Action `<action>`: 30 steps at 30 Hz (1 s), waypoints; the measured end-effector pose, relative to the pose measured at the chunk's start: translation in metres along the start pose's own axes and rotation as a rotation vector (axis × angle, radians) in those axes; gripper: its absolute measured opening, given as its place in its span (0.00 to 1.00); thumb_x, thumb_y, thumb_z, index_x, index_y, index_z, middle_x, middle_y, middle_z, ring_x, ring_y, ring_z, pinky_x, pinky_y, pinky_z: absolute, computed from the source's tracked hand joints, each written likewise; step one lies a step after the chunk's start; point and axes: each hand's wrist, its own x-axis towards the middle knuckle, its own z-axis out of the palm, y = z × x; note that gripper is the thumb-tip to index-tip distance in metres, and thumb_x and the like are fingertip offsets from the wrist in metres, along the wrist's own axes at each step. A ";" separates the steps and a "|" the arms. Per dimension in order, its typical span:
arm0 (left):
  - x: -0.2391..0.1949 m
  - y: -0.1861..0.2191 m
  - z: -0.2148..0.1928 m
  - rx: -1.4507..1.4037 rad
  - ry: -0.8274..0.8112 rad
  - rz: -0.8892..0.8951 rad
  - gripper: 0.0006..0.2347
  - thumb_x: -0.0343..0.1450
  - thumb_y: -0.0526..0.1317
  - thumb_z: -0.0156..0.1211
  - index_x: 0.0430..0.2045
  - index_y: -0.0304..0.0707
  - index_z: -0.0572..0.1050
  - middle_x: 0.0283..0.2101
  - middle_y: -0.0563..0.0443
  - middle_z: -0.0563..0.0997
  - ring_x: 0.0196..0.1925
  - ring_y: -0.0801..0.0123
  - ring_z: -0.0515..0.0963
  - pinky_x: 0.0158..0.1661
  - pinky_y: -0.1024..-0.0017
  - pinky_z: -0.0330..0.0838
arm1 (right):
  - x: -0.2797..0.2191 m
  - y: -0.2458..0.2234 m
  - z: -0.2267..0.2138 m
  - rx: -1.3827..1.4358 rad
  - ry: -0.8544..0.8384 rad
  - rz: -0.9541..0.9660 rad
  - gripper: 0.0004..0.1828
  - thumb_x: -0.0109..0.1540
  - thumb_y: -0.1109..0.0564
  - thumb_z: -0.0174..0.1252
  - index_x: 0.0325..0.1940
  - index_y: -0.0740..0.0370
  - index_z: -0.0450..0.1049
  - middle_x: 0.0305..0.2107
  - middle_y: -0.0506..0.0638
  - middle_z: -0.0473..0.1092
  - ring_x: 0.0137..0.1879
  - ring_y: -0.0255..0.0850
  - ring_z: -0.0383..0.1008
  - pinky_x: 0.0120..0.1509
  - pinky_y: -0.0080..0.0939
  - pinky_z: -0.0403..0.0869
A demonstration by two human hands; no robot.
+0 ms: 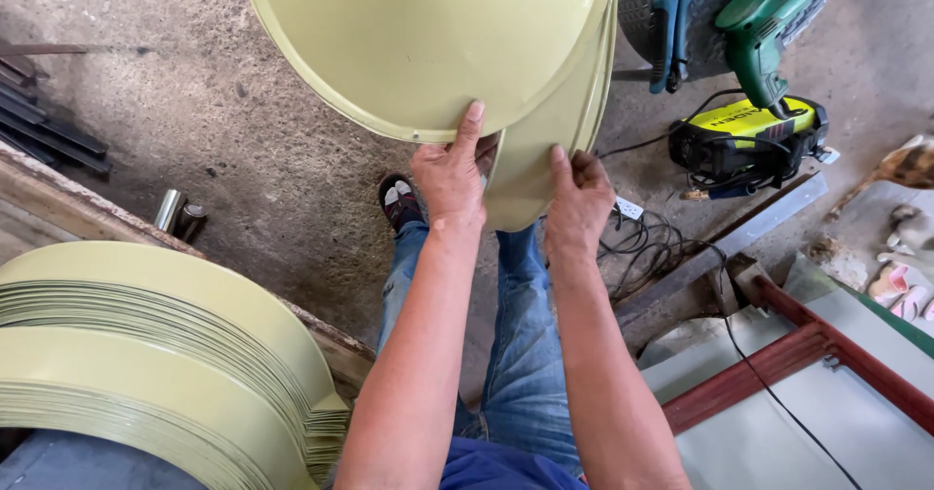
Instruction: The person sits on the floor and assembles a sheet-metal fan housing, aligning a curved side panel against a round front disc. They use a hand riveter to fasten the panel to the disc, drill holes with a corded drill, and press the seam closed by hand while checking the fit.
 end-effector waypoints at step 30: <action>0.000 -0.006 -0.005 0.128 0.034 0.023 0.14 0.67 0.38 0.73 0.40 0.26 0.80 0.40 0.46 0.84 0.36 0.71 0.82 0.36 0.71 0.79 | -0.008 -0.006 0.007 0.215 0.004 0.026 0.08 0.64 0.59 0.66 0.42 0.67 0.75 0.36 0.49 0.77 0.40 0.33 0.74 0.48 0.33 0.74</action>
